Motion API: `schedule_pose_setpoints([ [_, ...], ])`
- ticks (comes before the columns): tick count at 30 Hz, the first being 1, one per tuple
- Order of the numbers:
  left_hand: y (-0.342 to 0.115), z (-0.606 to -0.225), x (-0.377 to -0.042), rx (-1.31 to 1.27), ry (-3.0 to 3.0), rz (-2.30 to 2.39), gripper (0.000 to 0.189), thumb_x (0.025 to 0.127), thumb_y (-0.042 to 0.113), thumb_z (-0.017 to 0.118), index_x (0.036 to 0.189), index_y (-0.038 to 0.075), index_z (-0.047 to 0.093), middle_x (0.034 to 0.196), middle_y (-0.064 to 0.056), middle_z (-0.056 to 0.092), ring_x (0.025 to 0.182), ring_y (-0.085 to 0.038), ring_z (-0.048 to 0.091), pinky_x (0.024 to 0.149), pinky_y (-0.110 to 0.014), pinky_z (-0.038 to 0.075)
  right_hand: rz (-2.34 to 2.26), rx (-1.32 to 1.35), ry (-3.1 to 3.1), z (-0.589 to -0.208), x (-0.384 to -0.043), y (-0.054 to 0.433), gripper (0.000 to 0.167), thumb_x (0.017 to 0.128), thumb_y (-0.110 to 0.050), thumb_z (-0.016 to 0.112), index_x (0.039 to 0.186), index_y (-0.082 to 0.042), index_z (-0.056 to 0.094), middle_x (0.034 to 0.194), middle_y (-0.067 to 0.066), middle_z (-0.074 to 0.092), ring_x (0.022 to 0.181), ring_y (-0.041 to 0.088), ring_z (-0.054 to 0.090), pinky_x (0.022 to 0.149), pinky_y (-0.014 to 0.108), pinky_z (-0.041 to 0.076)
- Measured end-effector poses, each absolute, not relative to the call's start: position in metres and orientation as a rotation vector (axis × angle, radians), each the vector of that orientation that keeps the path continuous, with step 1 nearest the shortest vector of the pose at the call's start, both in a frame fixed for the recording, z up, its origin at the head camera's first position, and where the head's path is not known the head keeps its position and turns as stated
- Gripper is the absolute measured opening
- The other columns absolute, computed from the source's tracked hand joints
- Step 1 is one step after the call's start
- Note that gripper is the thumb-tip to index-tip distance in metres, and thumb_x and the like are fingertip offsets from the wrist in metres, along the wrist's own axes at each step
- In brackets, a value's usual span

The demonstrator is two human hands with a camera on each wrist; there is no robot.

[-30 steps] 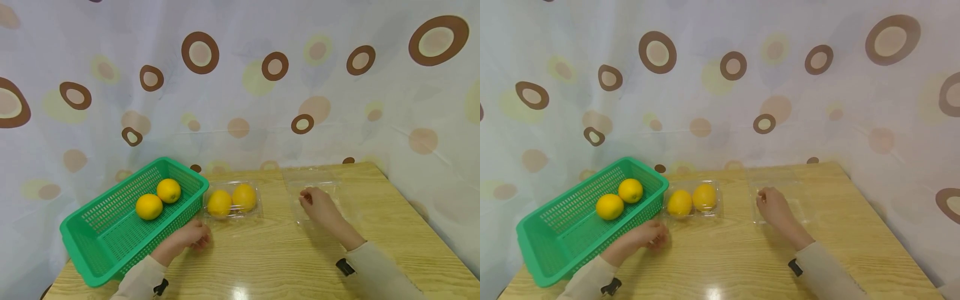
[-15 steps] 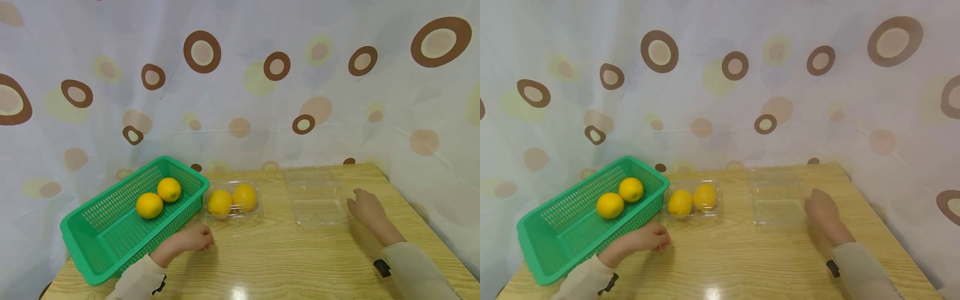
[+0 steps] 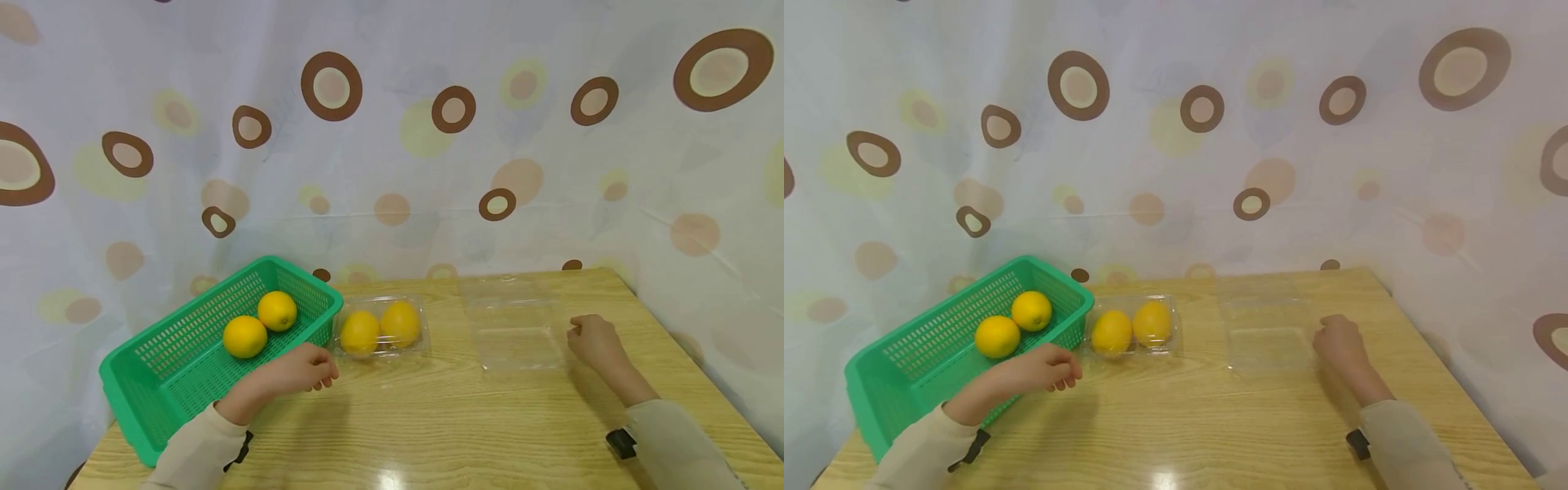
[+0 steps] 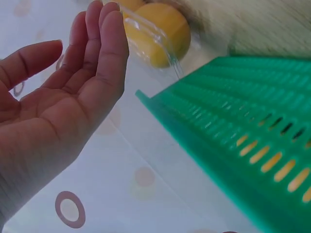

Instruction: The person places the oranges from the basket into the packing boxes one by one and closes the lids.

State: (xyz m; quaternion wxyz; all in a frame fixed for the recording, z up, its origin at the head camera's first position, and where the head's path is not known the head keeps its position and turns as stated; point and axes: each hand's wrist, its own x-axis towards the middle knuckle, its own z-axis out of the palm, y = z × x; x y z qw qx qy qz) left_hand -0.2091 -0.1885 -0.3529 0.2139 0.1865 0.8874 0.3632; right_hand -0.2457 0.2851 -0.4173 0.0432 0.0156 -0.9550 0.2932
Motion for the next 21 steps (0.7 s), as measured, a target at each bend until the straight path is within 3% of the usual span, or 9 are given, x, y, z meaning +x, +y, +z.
schedule_pose_setpoints([
  [7, -0.195, -0.340, -0.211, 0.408, 2.466, 1.020, 0.023, 0.100, 0.006, 0.042, 0.098, -0.002, 0.064, 0.089, -0.008, 0.061, 0.080, -0.021, 0.057, 0.072, -0.035, 0.049, 0.984, 0.037, -2.894, -0.421, -0.250, 0.276, 0.040, 0.089, -0.002, 0.045, 0.117, 0.027, 0.050, 0.097, 0.036, 0.062, 0.048, 0.014, 0.043, 0.044, 0.025, 0.035],
  [12, -0.197, -0.333, -0.215, 0.405, 2.471, 1.025, 0.025, 0.100, 0.005, 0.041, 0.097, -0.002, 0.065, 0.088, -0.008, 0.061, 0.078, -0.019, 0.057, 0.072, -0.036, 0.050, 1.049, 0.038, -2.901, -0.422, -0.252, 0.269, 0.039, 0.090, -0.002, 0.050, 0.117, 0.026, 0.051, 0.100, 0.037, 0.062, 0.066, 0.027, 0.062, 0.051, 0.029, 0.046],
  [15, -0.198, -0.331, -0.216, 0.410, 2.480, 1.012, 0.025, 0.100, 0.005, 0.041, 0.097, -0.002, 0.065, 0.089, -0.008, 0.061, 0.079, -0.017, 0.057, 0.072, -0.035, 0.050, 1.082, 0.048, -2.895, -0.422, -0.253, 0.264, 0.038, 0.091, -0.002, 0.052, 0.117, 0.026, 0.051, 0.100, 0.036, 0.063, 0.077, 0.034, 0.066, 0.055, 0.032, 0.049],
  [21, -0.200, -0.326, -0.220, 0.401, 2.511, 1.006, 0.026, 0.100, 0.005, 0.041, 0.097, -0.002, 0.066, 0.087, -0.006, 0.062, 0.073, -0.017, 0.055, 0.066, -0.031, 0.048, 1.135, 0.070, -2.873, -0.421, -0.255, 0.254, 0.039, 0.090, -0.002, 0.052, 0.117, 0.026, 0.051, 0.099, 0.036, 0.063, 0.067, 0.025, 0.063, 0.052, 0.029, 0.047],
])
